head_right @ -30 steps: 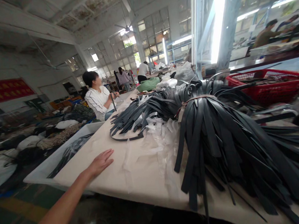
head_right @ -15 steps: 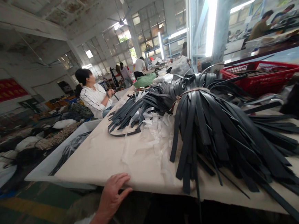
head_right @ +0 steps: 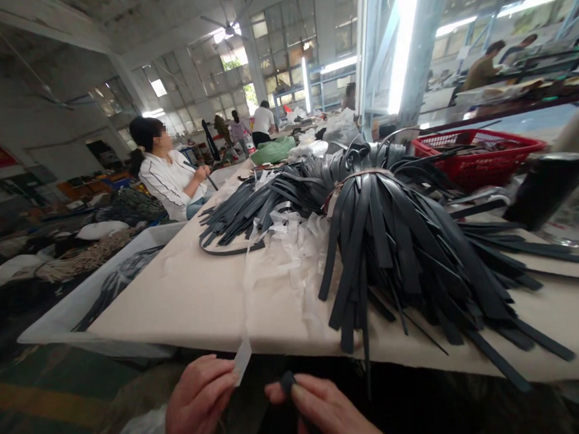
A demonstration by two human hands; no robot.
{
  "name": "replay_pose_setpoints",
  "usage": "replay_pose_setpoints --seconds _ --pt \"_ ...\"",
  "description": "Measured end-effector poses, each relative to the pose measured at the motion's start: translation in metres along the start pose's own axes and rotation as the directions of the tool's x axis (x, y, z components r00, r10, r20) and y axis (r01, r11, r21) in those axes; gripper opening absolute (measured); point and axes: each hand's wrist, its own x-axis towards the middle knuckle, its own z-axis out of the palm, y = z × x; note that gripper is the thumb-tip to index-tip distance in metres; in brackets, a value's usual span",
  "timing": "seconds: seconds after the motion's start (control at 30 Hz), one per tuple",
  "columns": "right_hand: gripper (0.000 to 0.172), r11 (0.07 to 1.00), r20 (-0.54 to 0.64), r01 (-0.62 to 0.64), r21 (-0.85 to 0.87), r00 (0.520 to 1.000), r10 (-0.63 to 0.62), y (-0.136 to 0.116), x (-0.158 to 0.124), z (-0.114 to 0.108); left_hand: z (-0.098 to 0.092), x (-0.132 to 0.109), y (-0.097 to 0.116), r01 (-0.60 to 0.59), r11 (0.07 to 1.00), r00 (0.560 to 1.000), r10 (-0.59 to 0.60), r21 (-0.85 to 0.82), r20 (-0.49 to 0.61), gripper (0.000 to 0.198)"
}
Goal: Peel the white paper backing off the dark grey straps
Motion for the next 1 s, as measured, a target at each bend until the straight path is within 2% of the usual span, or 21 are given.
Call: replay_pose_setpoints --seconds 0.1,0.27,0.3,0.33,0.37,0.4,0.43,0.47,0.5,0.53,0.57,0.6,0.63,0.73,0.8,0.93,1.0 --pt "0.067 1.000 0.091 0.020 0.012 0.996 -0.021 -0.021 0.039 0.018 -0.004 -0.001 0.006 -0.062 0.998 0.997 0.061 0.023 0.048 0.020" --pt "0.065 0.997 0.084 0.008 -0.077 0.996 -0.001 -0.018 0.074 0.028 -0.002 -0.016 0.013 -0.047 0.998 0.996 0.049 -0.035 0.072 0.021" --pt "0.062 0.996 0.062 0.005 -0.087 0.998 0.000 -0.016 0.076 0.027 -0.001 -0.019 0.015 0.000 0.998 0.998 0.005 -0.068 0.065 0.019" --pt "0.059 0.995 0.036 0.009 -0.103 0.999 -0.005 -0.014 0.077 0.027 0.001 -0.023 0.017 0.097 0.988 0.995 -0.091 -0.119 0.050 0.016" --pt "0.057 0.992 0.007 0.017 -0.123 1.000 -0.016 -0.014 0.077 0.026 0.003 -0.027 0.020 0.241 0.950 0.970 -0.239 -0.196 0.037 0.019" --pt "0.054 0.989 -0.019 0.027 -0.149 0.999 -0.030 -0.014 0.076 0.025 0.005 -0.029 0.023 0.416 0.858 0.905 -0.422 -0.301 0.049 0.030" --pt "0.051 0.984 -0.039 0.036 -0.177 0.998 -0.044 -0.015 0.074 0.024 0.007 -0.030 0.025 0.584 0.698 0.795 -0.595 -0.415 0.118 0.044" --pt "0.048 0.978 -0.052 0.044 -0.206 0.997 -0.056 -0.016 0.072 0.023 0.008 -0.029 0.027 0.712 0.487 0.661 -0.707 -0.506 0.250 0.057" --pt "0.045 0.971 -0.060 0.051 -0.235 0.996 -0.067 -0.018 0.070 0.023 0.010 -0.027 0.028 0.790 0.271 0.539 -0.735 -0.550 0.412 0.065" --pt "0.042 0.963 -0.062 0.058 -0.262 0.995 -0.077 -0.019 0.067 0.023 0.012 -0.023 0.029 0.831 0.098 0.451 -0.694 -0.547 0.561 0.067" --pt "0.040 0.956 -0.059 0.065 -0.286 0.995 -0.086 -0.021 0.065 0.023 0.013 -0.018 0.029 0.856 -0.014 0.396 -0.623 -0.516 0.674 0.063" --pt "0.038 0.949 -0.054 0.074 -0.308 0.994 -0.095 -0.022 0.063 0.024 0.015 -0.013 0.029 0.878 -0.068 0.360 -0.560 -0.475 0.746 0.056" --pt "0.037 0.942 -0.049 0.082 -0.327 0.993 -0.103 -0.023 0.062 0.024 0.017 -0.007 0.029 0.896 -0.079 0.336 -0.524 -0.438 0.783 0.047" --pt "0.038 0.928 -0.056 0.097 -0.359 0.991 -0.125 -0.026 0.059 0.022 0.023 0.005 0.029 0.922 -0.084 0.282 -0.522 -0.377 0.805 0.032" --pt "0.042 0.927 -0.096 0.099 -0.362 0.985 -0.143 -0.026 0.056 0.016 0.028 0.010 0.030 0.893 -0.192 0.245 -0.550 -0.407 0.798 0.031" --pt "0.048 0.915 -0.198 0.054 -0.401 0.970 -0.144 -0.019 0.038 0.003 0.042 0.014 0.032 0.644 -0.505 0.174 -0.635 -0.575 0.753 0.034" --pt "0.045 0.892 -0.183 0.013 -0.452 0.977 -0.107 -0.014 0.024 0.001 0.049 0.017 0.033 0.513 -0.589 0.123 -0.670 -0.625 0.732 0.039"
